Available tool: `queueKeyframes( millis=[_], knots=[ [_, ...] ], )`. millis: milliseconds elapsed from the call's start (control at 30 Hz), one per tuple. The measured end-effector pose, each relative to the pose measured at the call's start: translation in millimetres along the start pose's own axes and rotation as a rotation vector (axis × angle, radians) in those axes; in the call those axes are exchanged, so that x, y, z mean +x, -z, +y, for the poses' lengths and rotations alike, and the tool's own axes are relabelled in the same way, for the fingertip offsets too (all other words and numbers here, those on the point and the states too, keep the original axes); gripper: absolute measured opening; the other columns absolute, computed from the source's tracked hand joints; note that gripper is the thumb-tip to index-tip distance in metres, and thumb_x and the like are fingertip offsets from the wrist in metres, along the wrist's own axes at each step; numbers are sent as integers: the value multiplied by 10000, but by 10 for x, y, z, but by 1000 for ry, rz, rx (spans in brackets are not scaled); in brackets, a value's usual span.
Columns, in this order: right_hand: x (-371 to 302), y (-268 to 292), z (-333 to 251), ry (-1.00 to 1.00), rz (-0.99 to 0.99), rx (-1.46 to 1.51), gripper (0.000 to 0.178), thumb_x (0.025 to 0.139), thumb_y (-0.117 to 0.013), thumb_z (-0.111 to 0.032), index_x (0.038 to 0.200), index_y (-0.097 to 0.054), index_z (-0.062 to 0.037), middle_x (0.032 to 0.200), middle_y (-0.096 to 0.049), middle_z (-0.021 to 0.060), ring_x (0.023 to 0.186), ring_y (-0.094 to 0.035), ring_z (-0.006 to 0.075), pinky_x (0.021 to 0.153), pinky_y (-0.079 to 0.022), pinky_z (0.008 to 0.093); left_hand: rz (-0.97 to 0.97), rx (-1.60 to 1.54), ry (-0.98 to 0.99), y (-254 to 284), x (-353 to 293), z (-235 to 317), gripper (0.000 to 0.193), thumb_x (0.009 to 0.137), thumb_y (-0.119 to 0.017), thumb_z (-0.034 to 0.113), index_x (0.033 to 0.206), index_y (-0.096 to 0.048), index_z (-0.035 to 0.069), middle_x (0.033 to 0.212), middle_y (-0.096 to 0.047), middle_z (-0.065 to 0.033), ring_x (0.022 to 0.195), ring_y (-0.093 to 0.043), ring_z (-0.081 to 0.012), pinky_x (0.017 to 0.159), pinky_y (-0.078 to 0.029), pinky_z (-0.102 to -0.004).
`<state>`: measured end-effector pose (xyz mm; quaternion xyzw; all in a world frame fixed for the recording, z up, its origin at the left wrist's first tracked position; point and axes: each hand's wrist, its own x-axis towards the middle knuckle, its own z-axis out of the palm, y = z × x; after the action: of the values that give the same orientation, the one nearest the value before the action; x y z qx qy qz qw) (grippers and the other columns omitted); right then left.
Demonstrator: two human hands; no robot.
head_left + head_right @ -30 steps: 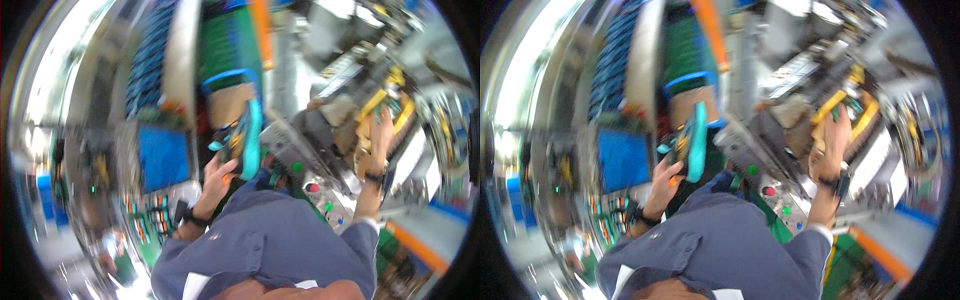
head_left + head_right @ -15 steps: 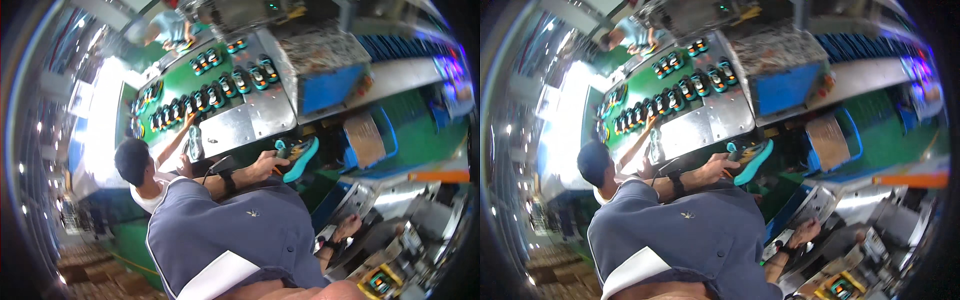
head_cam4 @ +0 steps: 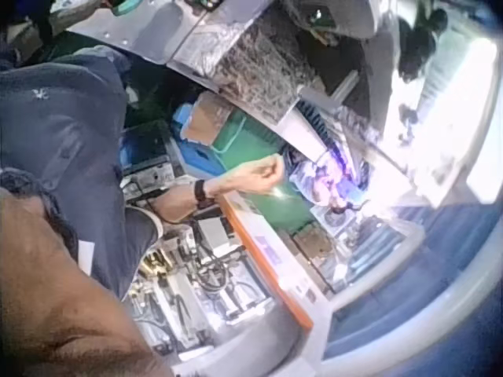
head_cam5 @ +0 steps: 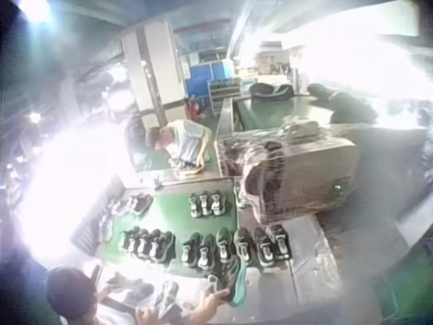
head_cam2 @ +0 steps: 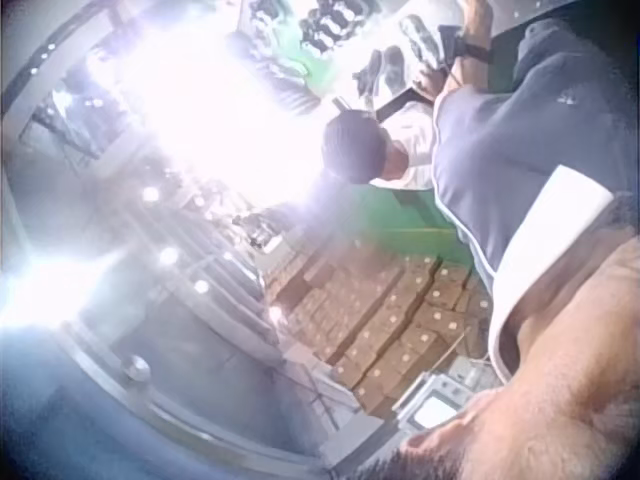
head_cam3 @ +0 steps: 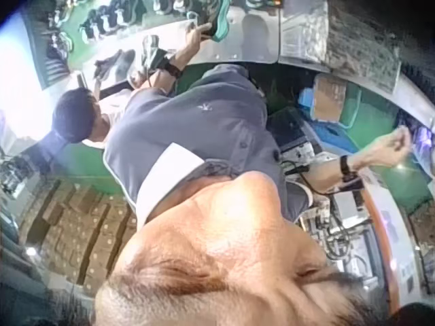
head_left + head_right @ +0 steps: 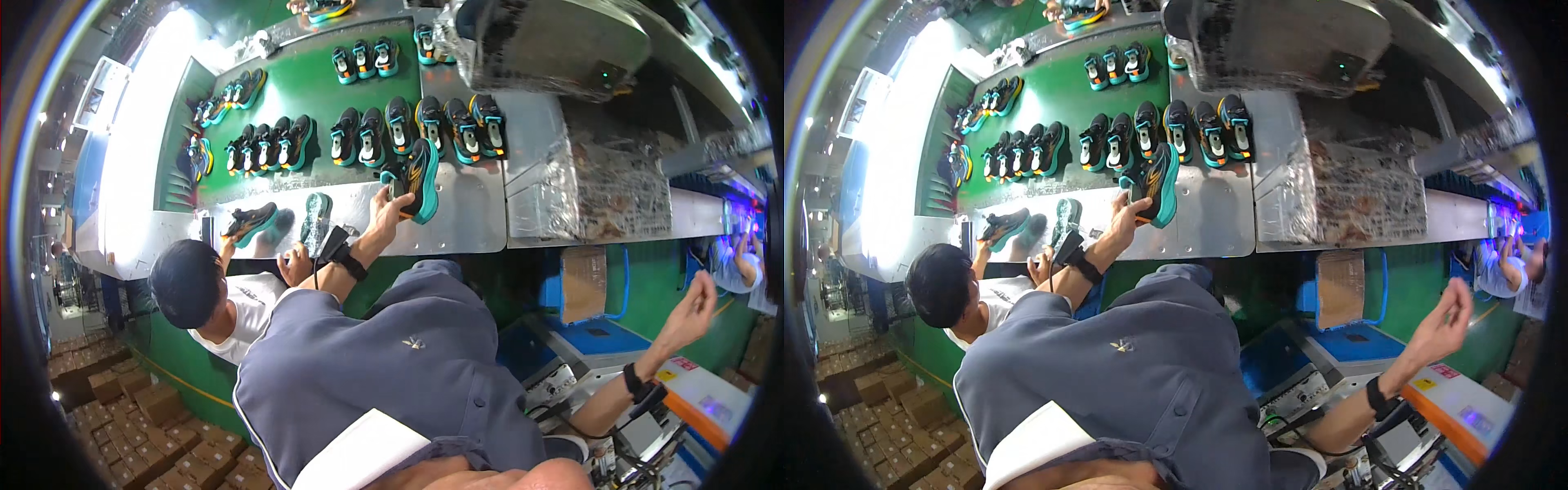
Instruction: Transfer shoes from a conveyor belt to a lasting/finishing machine for processing in a factory setting.
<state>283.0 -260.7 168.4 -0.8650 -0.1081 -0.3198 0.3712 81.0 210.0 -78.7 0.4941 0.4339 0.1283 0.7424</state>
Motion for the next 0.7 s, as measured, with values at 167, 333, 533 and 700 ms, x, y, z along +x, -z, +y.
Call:
queueKeyframes(
  millis=[167,333,533,700],
  knots=[
    [1153,-565,-695,210,-82,-109,180,927,-606,-127,1042,-657,2,1047,-672,72,951,-620,152,845,-488,273,81,40,66,265,249,-331,386,763,-707,133,1099,-570,1,936,-638,-79,759,-622,-177,654,-521,-315],
    [2210,-1493,-1060,396,-180,-111,172,897,-642,-156,1038,-670,-60,966,-687,24,875,-607,96,752,-477,242,385,277,-145,988,261,-1041,578,723,-759,156,1214,-502,-6,1045,-605,-132,926,-596,-242,816,-489,-349],
    [3589,-2330,-1450,496,-306,-440,441,776,-726,-247,1171,-612,-86,1089,-668,117,994,-636,230,872,-479,342,383,468,-261,1070,243,-693,617,741,-643,85,1302,-411,-25,1085,-573,-207,990,-567,-312,903,-437,-372],
    [4248,-3216,-1245,751,-576,-540,792,704,-735,-78,1415,-405,-195,1424,-444,125,1310,-419,292,1107,-313,382,405,775,-103,850,413,-643,670,778,-687,158,1356,-368,45,1183,-566,-237,1097,-556,-390,929,-438,-446]
  ],
)
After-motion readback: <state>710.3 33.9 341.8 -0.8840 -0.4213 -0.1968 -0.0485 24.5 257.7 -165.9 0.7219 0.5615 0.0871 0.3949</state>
